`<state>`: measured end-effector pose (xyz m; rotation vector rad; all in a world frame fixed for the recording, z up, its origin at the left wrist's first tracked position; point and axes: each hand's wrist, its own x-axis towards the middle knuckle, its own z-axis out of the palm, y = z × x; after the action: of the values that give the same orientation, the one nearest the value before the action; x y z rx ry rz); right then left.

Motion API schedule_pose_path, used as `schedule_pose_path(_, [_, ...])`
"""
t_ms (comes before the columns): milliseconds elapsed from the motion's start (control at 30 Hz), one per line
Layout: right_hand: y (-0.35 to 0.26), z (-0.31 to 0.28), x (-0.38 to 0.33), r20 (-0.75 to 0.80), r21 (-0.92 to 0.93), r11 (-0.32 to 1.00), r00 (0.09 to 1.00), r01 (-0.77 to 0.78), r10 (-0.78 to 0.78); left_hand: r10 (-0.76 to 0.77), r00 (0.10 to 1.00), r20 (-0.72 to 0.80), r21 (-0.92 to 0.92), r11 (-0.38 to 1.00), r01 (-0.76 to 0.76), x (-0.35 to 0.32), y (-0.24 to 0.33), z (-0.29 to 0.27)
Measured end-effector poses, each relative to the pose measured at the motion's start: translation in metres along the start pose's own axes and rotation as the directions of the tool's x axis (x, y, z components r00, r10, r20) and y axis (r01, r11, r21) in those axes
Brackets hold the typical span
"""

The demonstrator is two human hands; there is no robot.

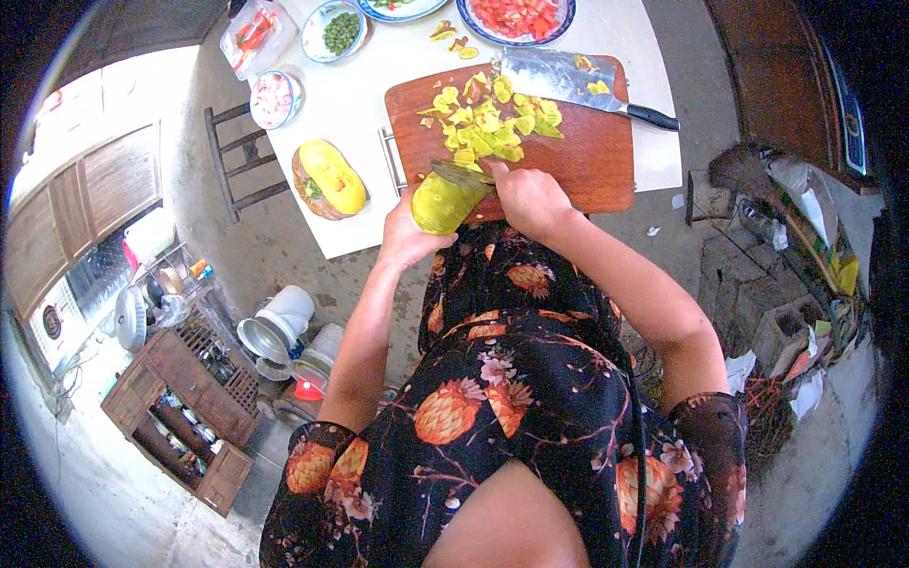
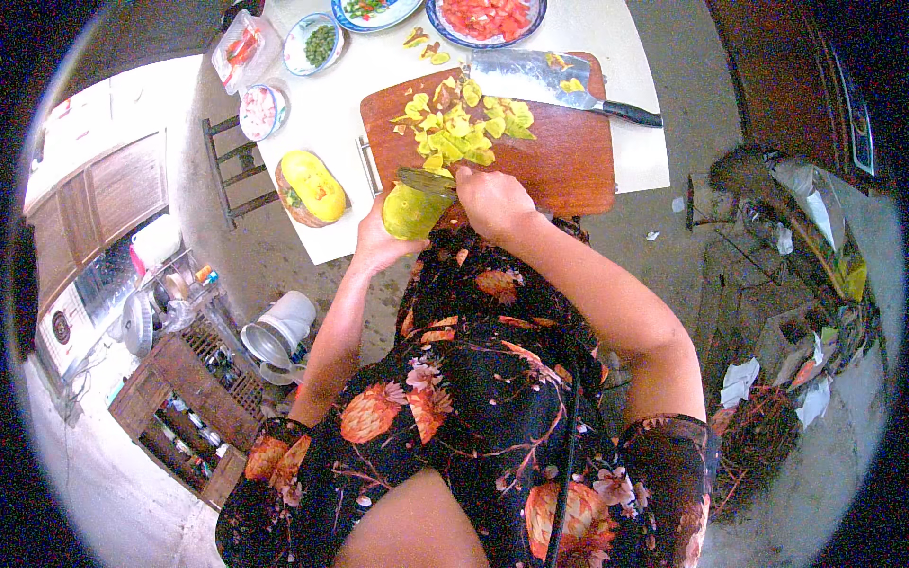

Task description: The person peels a yellow squash using a fork on a wooden cutting board. They scrape the skin off in strips, rotate the squash, and gather the peels on the board. A second person briefly assists by holding the squash steady.

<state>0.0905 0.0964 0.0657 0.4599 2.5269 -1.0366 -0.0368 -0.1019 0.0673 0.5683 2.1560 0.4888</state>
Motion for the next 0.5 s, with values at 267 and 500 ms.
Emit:
schedule_pose_path(267, [-0.002, 0.025, 0.037, 0.055, 0.008, 0.998, 0.997, -0.056, 0.055, 0.025, 0.995, -0.095, 0.081, 0.997, -0.017, -0.008, 0.014, 0.009])
schedule_pose_path(500, [0.026, 0.033, 0.025, 0.022, -0.001, 0.999, 0.999, -0.037, 0.037, 0.052, 0.996, -0.071, 0.001, 0.999, -0.052, -0.006, 0.003, 0.008])
